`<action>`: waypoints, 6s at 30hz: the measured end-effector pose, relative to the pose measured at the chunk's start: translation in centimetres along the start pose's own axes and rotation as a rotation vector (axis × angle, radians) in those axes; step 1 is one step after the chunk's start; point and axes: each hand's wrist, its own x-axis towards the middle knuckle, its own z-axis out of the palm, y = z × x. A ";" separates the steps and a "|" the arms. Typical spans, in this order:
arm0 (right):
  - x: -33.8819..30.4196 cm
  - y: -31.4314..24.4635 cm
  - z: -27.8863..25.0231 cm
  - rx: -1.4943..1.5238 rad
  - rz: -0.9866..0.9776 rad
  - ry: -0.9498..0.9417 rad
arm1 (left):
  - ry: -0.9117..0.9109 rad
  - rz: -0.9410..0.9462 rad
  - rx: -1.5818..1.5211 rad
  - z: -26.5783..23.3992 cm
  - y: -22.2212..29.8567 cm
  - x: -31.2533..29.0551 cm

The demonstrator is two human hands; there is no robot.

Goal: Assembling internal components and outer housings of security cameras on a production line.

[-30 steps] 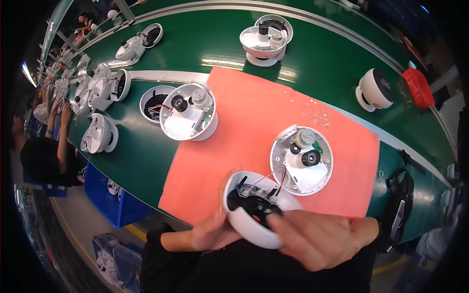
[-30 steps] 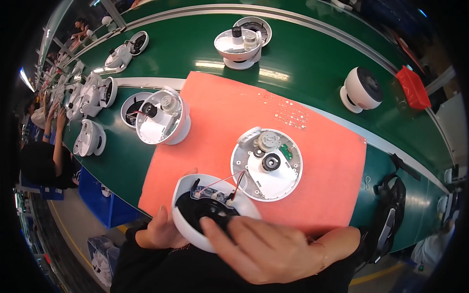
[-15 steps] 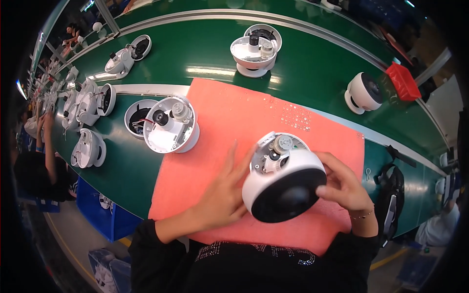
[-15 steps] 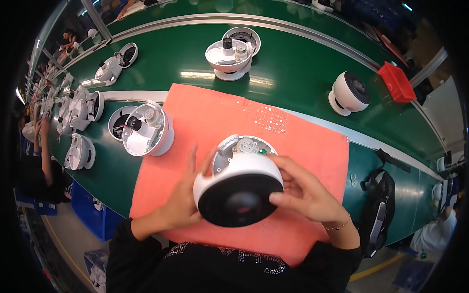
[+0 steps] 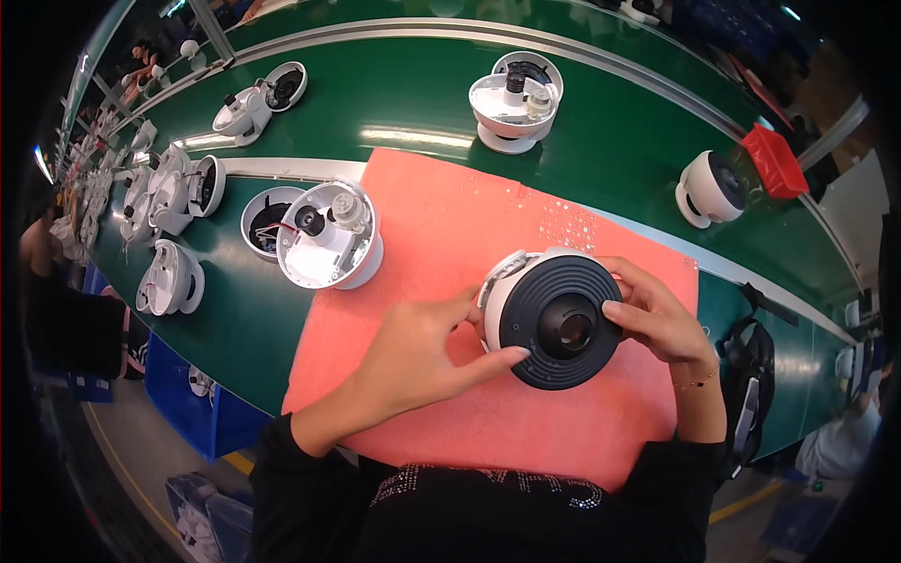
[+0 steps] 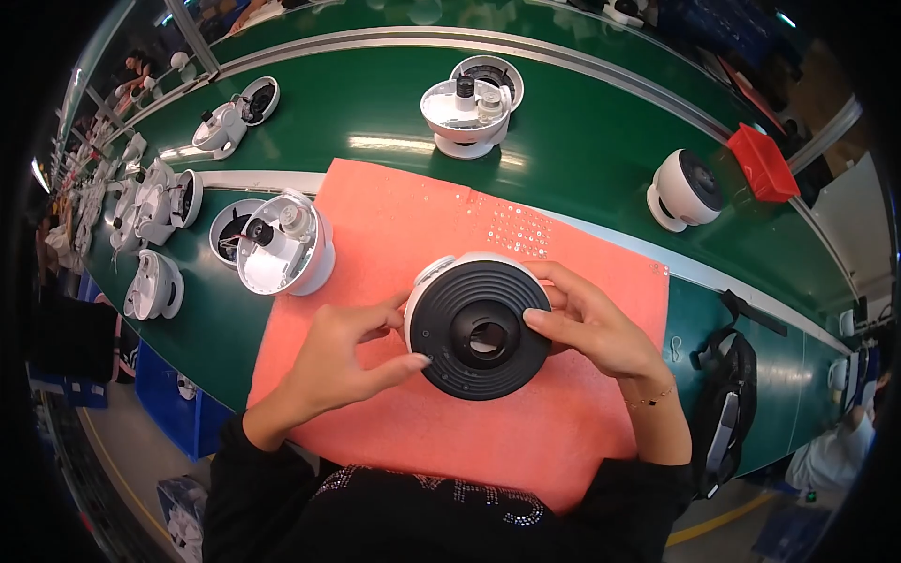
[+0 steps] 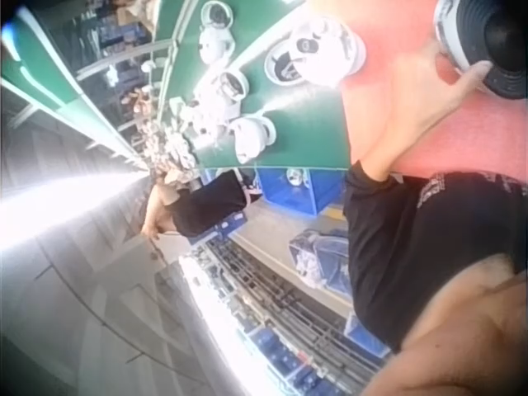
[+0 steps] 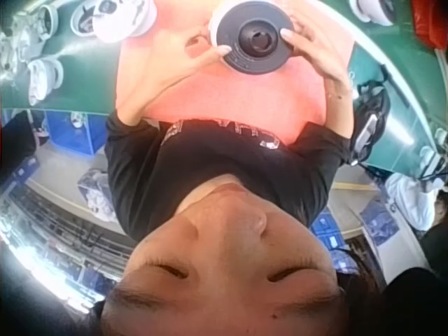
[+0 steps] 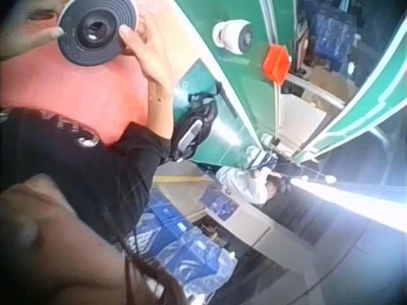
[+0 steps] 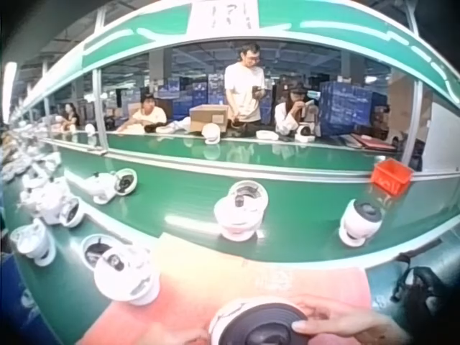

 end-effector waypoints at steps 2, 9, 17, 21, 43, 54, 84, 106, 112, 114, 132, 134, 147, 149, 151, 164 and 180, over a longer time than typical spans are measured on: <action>0.3 0.0 0.2 -0.012 -0.005 -0.009 | -0.032 -0.054 0.097 0.0 0.8 0.8; 1.8 0.2 0.3 -0.361 -0.181 0.146 | -0.083 -0.091 0.260 -0.5 -0.3 2.0; 3.2 0.3 0.7 -0.759 -0.239 0.348 | -0.179 -0.057 0.485 -0.8 -0.6 2.9; 3.4 -0.1 0.0 -0.895 -0.157 0.275 | -0.223 -0.076 0.501 -0.7 -0.8 2.9; 1.2 -1.2 4.2 -1.136 -0.712 0.109 | -0.295 -0.151 0.471 -1.3 0.3 3.5; 2.2 2.1 2.7 -0.666 -0.480 0.419 | -0.362 -0.246 0.529 -1.0 -0.1 3.4; 4.7 -4.5 4.2 -0.149 -0.849 0.313 | 0.311 0.196 -1.068 -1.2 0.1 8.2; 12.5 0.3 1.0 -0.549 -1.113 1.185 | 0.004 -0.118 -1.490 7.4 -6.4 16.2; 15.0 0.8 -4.8 0.785 -0.491 0.691 | -0.034 -0.350 -1.314 10.0 -9.1 15.8; 15.9 2.0 -5.9 0.775 -0.490 0.722 | -0.052 -0.377 -1.267 10.1 -9.1 15.8; 6.0 1.1 -16.3 0.469 -0.815 1.049 | -0.026 -0.297 -1.330 8.1 -7.8 15.5; 3.7 -1.6 -13.8 0.322 -0.787 1.020 | -0.038 -0.248 -1.450 6.8 -6.3 15.3; 4.6 -2.9 -3.0 0.219 -0.421 0.068 | -0.406 -0.140 -2.380 -0.5 -3.4 1.9; 5.5 -3.0 -1.5 0.180 -0.328 -0.008 | -0.081 -0.104 -2.036 -0.9 -1.9 -0.8; 6.4 -2.0 -1.6 0.102 -0.307 -0.071 | -0.053 -0.159 -1.626 -1.0 -3.7 -2.8; 3.5 0.7 0.2 -0.528 -0.117 0.131 | -0.071 -0.617 -1.480 -1.1 -3.8 -7.0; -3.3 0.3 6.8 -0.519 -0.669 -0.043 | -0.127 -0.088 -0.442 0.4 -2.8 -7.4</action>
